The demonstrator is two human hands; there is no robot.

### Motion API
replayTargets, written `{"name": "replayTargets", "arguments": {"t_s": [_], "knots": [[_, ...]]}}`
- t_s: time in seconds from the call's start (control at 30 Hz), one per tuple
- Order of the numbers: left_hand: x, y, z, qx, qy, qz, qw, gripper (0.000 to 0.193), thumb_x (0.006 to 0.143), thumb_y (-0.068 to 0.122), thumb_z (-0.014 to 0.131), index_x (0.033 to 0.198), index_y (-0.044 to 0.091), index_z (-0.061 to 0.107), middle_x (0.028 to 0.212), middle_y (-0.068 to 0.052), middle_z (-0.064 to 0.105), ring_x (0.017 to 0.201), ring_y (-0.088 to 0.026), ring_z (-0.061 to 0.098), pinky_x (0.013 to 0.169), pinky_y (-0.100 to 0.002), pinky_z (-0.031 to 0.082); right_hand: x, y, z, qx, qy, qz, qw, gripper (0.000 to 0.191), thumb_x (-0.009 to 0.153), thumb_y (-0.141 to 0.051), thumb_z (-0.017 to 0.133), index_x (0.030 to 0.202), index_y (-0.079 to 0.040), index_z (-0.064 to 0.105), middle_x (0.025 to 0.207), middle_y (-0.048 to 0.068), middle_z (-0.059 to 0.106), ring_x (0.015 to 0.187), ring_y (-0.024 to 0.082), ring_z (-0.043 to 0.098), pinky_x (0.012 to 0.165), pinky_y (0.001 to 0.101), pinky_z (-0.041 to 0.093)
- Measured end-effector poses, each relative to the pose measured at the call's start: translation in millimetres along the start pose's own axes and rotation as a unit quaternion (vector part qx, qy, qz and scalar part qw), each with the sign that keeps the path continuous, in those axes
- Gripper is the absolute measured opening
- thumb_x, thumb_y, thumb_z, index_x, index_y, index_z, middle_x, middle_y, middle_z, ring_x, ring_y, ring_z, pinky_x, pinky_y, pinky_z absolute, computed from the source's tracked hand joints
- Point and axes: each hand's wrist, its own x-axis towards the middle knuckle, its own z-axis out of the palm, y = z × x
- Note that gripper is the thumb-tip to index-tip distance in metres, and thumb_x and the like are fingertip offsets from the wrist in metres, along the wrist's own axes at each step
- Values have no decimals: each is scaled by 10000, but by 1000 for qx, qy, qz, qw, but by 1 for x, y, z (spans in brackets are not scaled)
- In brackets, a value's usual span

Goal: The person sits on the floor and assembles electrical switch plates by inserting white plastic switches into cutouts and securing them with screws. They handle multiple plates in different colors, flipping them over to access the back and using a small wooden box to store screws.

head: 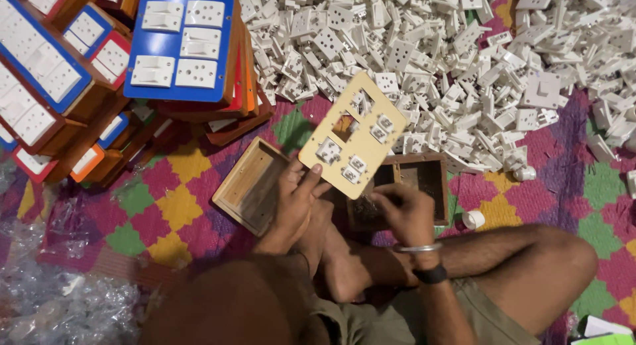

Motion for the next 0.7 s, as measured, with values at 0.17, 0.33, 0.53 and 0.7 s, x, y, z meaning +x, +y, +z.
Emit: {"name": "replayTargets", "arguments": {"t_s": [0.17, 0.33, 0.53, 0.7], "knots": [[3, -8, 1, 86, -45, -36, 995, 307, 1026, 95, 609, 1322, 14, 622, 1210, -93, 703, 1105, -191, 695, 938, -405, 620, 15, -22, -22, 278, -38, 75, 957, 147, 911, -26, 737, 1040, 44, 748, 892, 88, 783, 759, 122, 736, 723, 254, 607], [-3, -7, 7, 140, -113, -62, 982, 426, 1023, 131, 605, 1436, 34, 566, 1243, -56, 691, 1111, -147, 671, 922, -349, 613, 24, -49, -14, 212, -6, -12, 977, 160, 909, -22, 761, 1058, 35, 745, 956, 47, 737, 820, 105, 691, 728, 232, 562], [-9, 0, 15, 186, -157, -67, 967, 546, 1026, 179, 614, 1540, 65, 470, 1302, -9, 657, 1111, -71, 592, 890, -238, 533, 24, -58, -4, 216, 2, -29, 976, 120, 943, -20, 727, 1045, 41, 743, 1056, 41, 651, 929, 109, 670, 820, 241, 554], [-8, -1, 18, 213, -161, -75, 961, 533, 1034, 182, 612, 1533, 35, 492, 1313, -30, 661, 1115, -79, 584, 897, -241, 528, 22, -56, -2, 224, 13, -6, 974, 119, 947, -30, 721, 1039, 45, 731, 1075, 46, 638, 932, 112, 670, 822, 246, 554]]}}
